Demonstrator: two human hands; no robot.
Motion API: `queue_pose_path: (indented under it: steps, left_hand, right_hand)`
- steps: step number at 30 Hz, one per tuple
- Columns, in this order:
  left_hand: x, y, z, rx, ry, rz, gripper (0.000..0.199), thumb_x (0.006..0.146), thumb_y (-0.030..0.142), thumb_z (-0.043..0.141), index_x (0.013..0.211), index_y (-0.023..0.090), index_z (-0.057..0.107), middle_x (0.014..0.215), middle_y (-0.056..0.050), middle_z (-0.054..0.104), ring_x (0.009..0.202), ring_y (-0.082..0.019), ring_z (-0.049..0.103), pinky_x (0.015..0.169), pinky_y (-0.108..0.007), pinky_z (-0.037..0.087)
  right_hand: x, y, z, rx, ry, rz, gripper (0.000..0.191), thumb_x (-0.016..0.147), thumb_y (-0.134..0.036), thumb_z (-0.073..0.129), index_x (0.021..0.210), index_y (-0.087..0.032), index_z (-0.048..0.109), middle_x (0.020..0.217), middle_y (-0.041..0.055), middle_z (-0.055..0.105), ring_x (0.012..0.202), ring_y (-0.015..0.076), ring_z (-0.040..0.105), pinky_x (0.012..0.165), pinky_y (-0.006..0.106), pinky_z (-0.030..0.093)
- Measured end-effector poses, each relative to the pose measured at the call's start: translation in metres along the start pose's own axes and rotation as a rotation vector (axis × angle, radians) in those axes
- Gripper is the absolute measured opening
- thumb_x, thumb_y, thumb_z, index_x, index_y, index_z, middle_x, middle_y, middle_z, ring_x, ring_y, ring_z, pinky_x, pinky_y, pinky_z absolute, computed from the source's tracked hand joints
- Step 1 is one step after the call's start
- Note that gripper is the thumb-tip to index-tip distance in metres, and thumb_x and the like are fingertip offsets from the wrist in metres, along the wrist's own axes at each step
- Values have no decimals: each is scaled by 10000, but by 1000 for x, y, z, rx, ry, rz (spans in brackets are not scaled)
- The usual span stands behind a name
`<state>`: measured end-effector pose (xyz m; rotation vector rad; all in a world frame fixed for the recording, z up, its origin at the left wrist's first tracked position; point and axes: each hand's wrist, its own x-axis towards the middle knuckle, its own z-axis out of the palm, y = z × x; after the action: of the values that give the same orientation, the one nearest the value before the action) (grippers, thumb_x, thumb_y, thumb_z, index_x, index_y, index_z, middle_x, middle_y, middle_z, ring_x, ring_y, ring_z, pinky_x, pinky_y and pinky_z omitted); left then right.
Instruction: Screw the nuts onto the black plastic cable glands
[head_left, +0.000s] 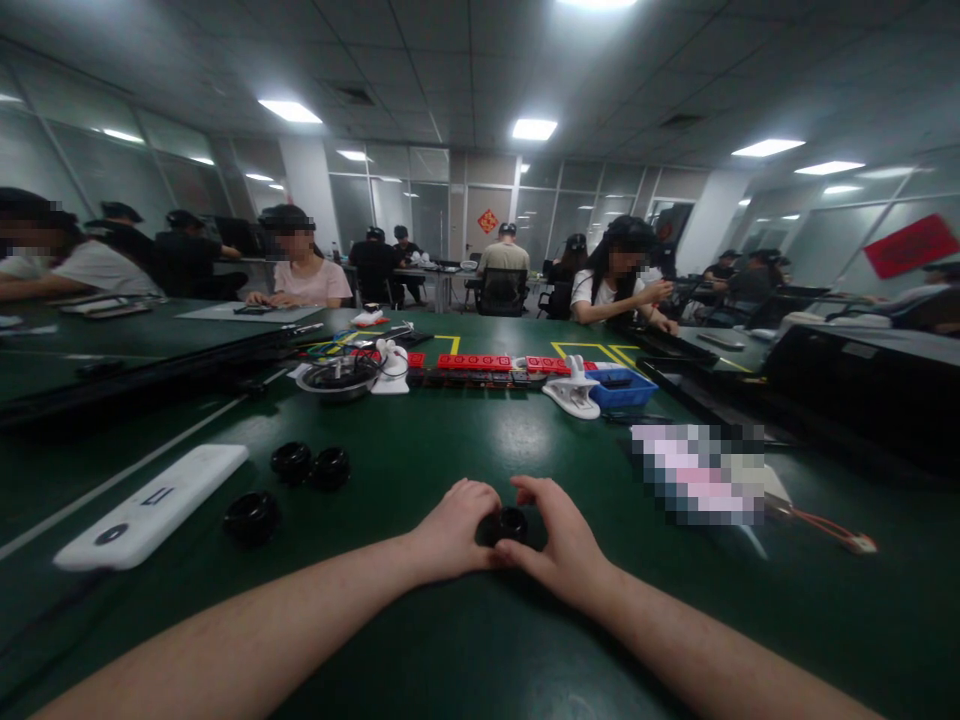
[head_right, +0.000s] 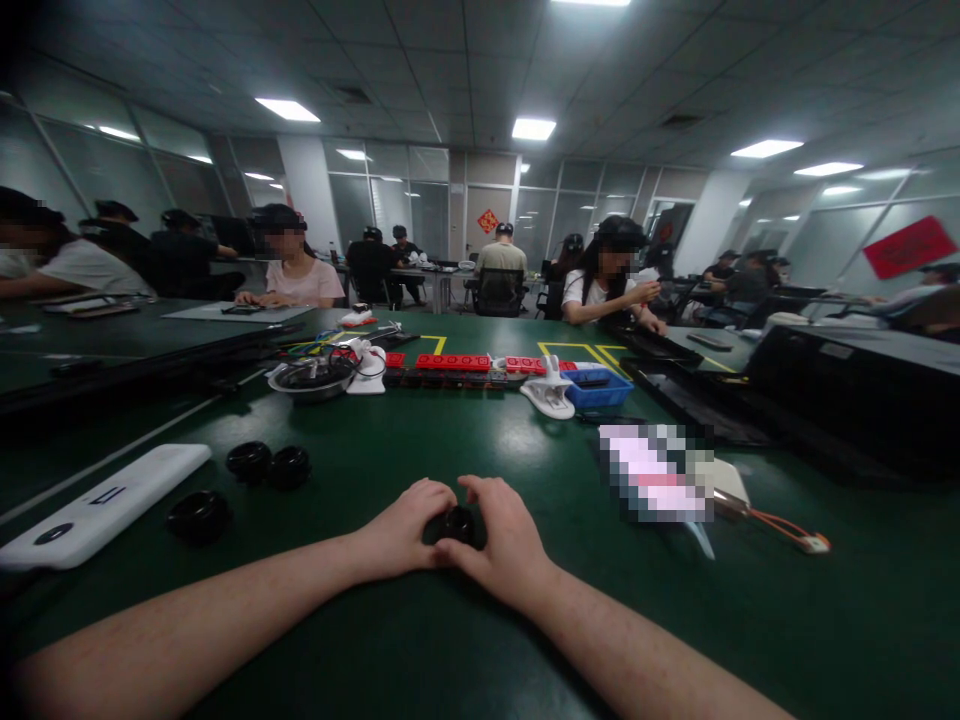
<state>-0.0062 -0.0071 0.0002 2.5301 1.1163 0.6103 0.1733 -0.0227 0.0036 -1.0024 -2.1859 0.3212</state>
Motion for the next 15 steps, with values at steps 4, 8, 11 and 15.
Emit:
queue_pose_path:
  steps: [4, 8, 11, 15]
  left_hand:
    - [0, -1, 1, 17, 8, -1, 336, 618, 397, 670, 819, 169, 525, 884, -42, 559, 839, -214, 498, 786, -347, 383]
    - [0, -2, 2, 5, -4, -4, 415, 626, 438, 662, 908, 165, 527, 936, -59, 556, 874, -228, 493, 813, -370, 375]
    - [-1, -2, 0, -4, 0, -6, 378, 628, 442, 664, 835, 158, 526, 918, -60, 554, 866, -224, 490, 793, -352, 387]
    - [-1, 1, -1, 3, 4, 4, 318, 641, 421, 657, 759, 164, 513, 879, -46, 553, 836, -213, 492, 759, -329, 397]
  right_hand:
    - [-1, 0, -1, 24, -35, -41, 413, 715, -208, 556, 1104, -172, 422, 966, 83, 551, 880, 220, 529, 786, 390, 442]
    - [-4, 0, -4, 90, -88, -137, 521, 729, -160, 482, 1224, -175, 321, 1155, 108, 484, 1038, 229, 478, 894, 410, 389]
    - [-3, 0, -3, 76, -80, -82, 548, 739, -212, 518, 1242, -169, 304, 1148, 113, 481, 1041, 239, 471, 892, 420, 388]
    - [0, 0, 1, 38, -24, 15, 542, 701, -273, 599, 1179, -162, 372, 999, 98, 524, 916, 238, 515, 810, 413, 436]
